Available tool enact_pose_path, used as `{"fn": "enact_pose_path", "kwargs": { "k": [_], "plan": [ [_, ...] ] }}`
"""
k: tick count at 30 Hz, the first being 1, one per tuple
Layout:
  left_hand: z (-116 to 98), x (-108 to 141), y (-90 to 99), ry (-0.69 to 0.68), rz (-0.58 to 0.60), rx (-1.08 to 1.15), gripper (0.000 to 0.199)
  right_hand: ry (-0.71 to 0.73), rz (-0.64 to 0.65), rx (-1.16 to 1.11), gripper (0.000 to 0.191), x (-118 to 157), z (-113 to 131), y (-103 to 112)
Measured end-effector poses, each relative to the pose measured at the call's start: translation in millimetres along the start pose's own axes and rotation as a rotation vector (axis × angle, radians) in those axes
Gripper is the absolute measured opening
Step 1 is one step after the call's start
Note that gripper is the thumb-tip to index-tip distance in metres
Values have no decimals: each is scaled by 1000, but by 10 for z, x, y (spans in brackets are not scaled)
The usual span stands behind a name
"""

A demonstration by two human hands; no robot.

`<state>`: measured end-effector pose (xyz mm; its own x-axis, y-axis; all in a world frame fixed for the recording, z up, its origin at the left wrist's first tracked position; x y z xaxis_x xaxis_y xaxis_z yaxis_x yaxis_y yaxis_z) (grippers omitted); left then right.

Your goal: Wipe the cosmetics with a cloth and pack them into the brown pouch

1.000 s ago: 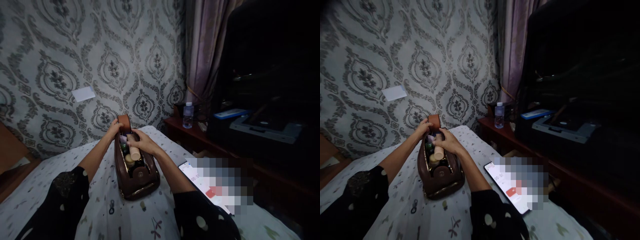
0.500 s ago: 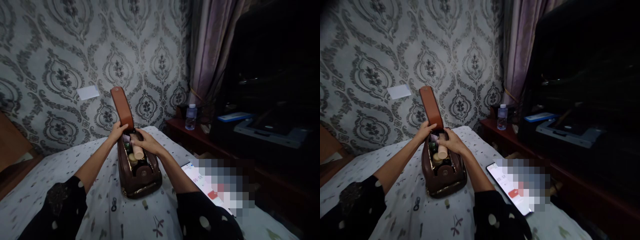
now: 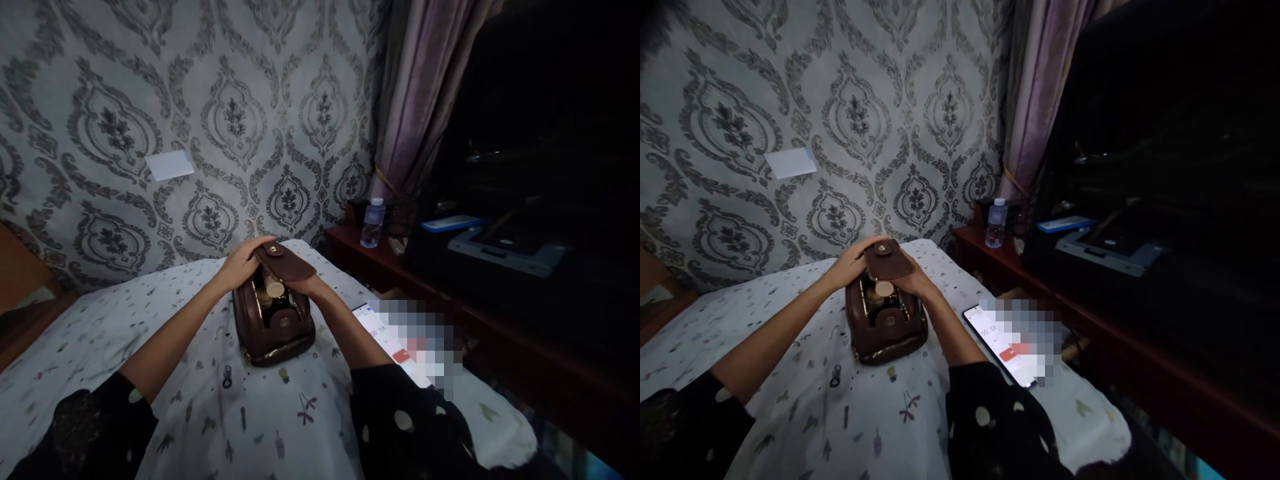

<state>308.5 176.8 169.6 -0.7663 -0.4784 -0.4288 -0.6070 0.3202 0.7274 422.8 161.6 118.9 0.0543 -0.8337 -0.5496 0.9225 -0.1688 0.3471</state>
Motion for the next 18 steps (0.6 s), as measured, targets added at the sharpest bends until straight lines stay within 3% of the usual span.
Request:
{"fn": "enact_pose_path", "kwargs": {
  "k": [4,9,14,18],
  "plan": [
    [-211,134,-31,-71,-9,-136,48,-28,-5,16,40,162,44,20],
    [-424,371,-88,-107,-17,-272,49,-30,-91,47,50,468,188,57],
    [-415,544,-140,-57,-51,-335,57,-18,-173,96,62,760,354,53],
    [-376,595,-154,-25,-83,-339,54,-22,-256,18,43,956,446,32]
  ]
}}
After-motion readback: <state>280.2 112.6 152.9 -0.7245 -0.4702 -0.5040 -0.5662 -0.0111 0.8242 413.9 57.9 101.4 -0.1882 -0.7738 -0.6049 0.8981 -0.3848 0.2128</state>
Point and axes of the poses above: each hand's wrist, its own x-axis away from the middle knuckle, its own y-axis out of the back of the hand, z = x × y, the point moved 9 cm from there along -x, towards the middle knuckle, and after that the axes turned 7 degrees about z, right-handed, at the moved point
